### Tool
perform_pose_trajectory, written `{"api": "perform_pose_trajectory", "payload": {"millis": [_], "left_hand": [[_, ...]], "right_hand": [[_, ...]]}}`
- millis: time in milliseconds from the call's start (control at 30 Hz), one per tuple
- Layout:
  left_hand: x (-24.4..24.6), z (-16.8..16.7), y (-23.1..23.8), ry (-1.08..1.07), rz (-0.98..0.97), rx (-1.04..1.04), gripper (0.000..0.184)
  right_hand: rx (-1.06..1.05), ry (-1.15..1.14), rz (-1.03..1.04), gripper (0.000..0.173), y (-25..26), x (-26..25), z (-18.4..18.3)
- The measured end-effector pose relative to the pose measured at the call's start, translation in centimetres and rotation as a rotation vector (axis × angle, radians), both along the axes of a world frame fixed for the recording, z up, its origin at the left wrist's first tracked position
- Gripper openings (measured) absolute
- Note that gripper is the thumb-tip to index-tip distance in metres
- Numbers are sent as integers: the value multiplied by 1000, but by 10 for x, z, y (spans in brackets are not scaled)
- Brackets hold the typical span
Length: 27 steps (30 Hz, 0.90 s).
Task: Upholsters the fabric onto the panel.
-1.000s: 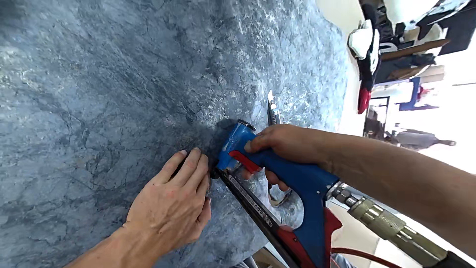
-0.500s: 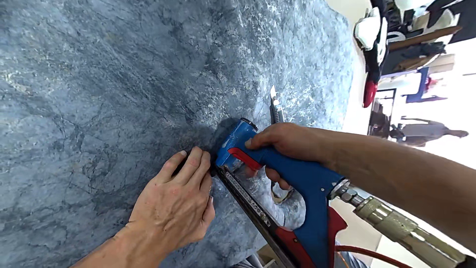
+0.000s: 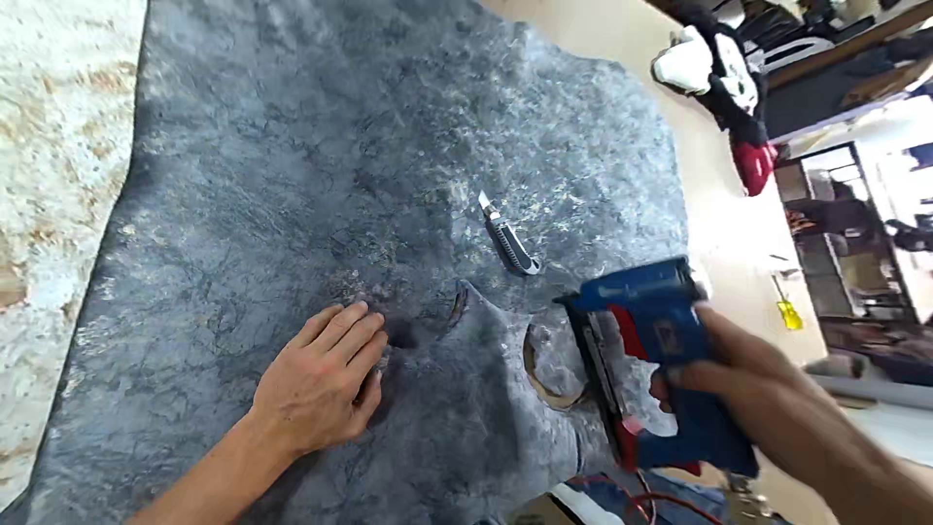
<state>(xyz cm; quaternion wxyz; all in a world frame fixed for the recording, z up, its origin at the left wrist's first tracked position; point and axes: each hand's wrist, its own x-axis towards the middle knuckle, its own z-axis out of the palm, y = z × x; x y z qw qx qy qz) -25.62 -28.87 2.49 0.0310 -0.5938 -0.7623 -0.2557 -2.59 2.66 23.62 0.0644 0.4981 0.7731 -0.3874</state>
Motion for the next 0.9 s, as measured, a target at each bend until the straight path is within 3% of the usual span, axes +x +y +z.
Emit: {"api": "perform_pose_trajectory", "payload": {"millis": [67,133,233,333,433,633,733,800,900], "left_hand": [[1,3,3,31,-70,-125,52],[1,6,8,33,-77,-257,57],[7,19,17,54,-29,-394,56],[16,23,18,50,35,-396,50],[34,18,1,22,228,-246,46],[100,18,-62,-69,679,-76,45],[130,27,-103,-97,935,-101,43],[141,32,-130,-63,1153,-101,49],[134,34,-165,-216,1485,-107,64]], "right_hand": [[261,-59,152,62,4,55,-16],[454,-97,264,56,7,90,-37],[683,-82,363,67,27,116,-83],[835,-9,384,70,50,131,-120],[843,57,477,67,55,142,-124],[505,-22,592,79,54,151,-141],[389,-113,679,65,71,122,-109],[425,28,758,48,78,69,-90],[576,242,770,45,81,-42,-120]]}}
